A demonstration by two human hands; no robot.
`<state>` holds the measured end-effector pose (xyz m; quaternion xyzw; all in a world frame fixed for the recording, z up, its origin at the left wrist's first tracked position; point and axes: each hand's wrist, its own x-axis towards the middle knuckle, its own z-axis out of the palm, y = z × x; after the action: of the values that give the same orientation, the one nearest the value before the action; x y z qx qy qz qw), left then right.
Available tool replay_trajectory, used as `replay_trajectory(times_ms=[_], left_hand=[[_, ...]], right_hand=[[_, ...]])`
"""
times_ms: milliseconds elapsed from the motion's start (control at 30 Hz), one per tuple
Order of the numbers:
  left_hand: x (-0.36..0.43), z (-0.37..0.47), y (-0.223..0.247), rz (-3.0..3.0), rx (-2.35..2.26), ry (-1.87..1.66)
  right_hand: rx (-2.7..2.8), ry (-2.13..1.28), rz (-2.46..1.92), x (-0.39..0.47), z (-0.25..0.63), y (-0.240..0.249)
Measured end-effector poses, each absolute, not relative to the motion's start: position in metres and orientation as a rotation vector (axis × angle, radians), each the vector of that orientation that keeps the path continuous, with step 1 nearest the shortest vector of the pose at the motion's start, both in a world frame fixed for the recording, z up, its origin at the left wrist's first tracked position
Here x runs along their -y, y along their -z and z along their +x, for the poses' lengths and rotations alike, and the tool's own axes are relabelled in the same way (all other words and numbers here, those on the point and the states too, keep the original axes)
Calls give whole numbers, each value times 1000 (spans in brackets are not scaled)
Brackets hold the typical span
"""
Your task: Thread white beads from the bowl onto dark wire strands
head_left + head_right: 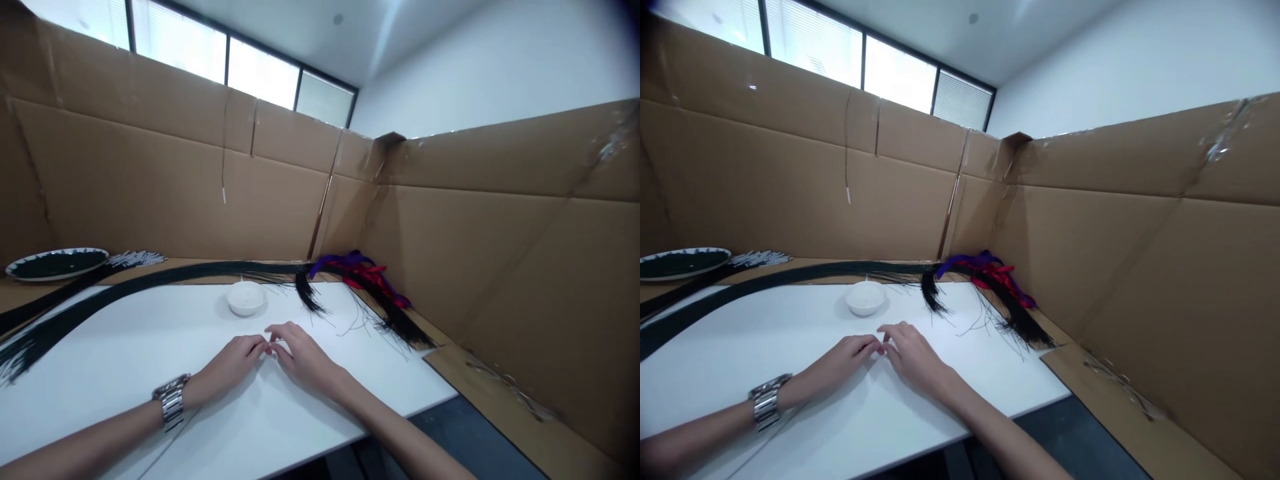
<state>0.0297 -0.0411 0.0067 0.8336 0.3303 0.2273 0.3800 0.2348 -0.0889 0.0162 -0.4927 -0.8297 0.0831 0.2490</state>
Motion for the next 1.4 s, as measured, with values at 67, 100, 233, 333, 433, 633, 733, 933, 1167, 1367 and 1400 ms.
replay_trajectory(times_ms=[67, 100, 233, 333, 433, 633, 733, 933, 1167, 1367, 1400], left_hand=[[38, 25, -8, 2138, -875, -553], [36, 23, -8, 2134, -882, -545], [27, 23, -3, 2082, -882, -585], [24, 27, 2, 1981, -901, -629], [28, 28, 1, 1905, -895, -632], [34, 27, -7, 1882, -890, -612], [32, 27, -2, 1865, -879, -600], [30, 28, 6, 1852, -832, -670], [49, 31, -10, 1958, -433, -556], [57, 33, -11, 1906, -376, -468], [57, 33, -9, 1882, -369, -460]], right_hand=[[2214, -251, -1400, 102, 248, -20], [2188, -282, -1465, 109, 258, -22], [1959, -401, -1938, 133, 310, -14], [1927, -459, -2060, 133, 331, -1], [1984, -370, -2044, 117, 328, 5], [2092, -149, -2037, 84, 313, 8], [2115, -120, -2037, 82, 316, 8], [2175, -45, -1967, 106, 289, 0], [2388, 86, -1187, 166, 211, 28], [2364, 395, -752, 171, 193, 48], [2370, 406, -717, 170, 193, 48]])
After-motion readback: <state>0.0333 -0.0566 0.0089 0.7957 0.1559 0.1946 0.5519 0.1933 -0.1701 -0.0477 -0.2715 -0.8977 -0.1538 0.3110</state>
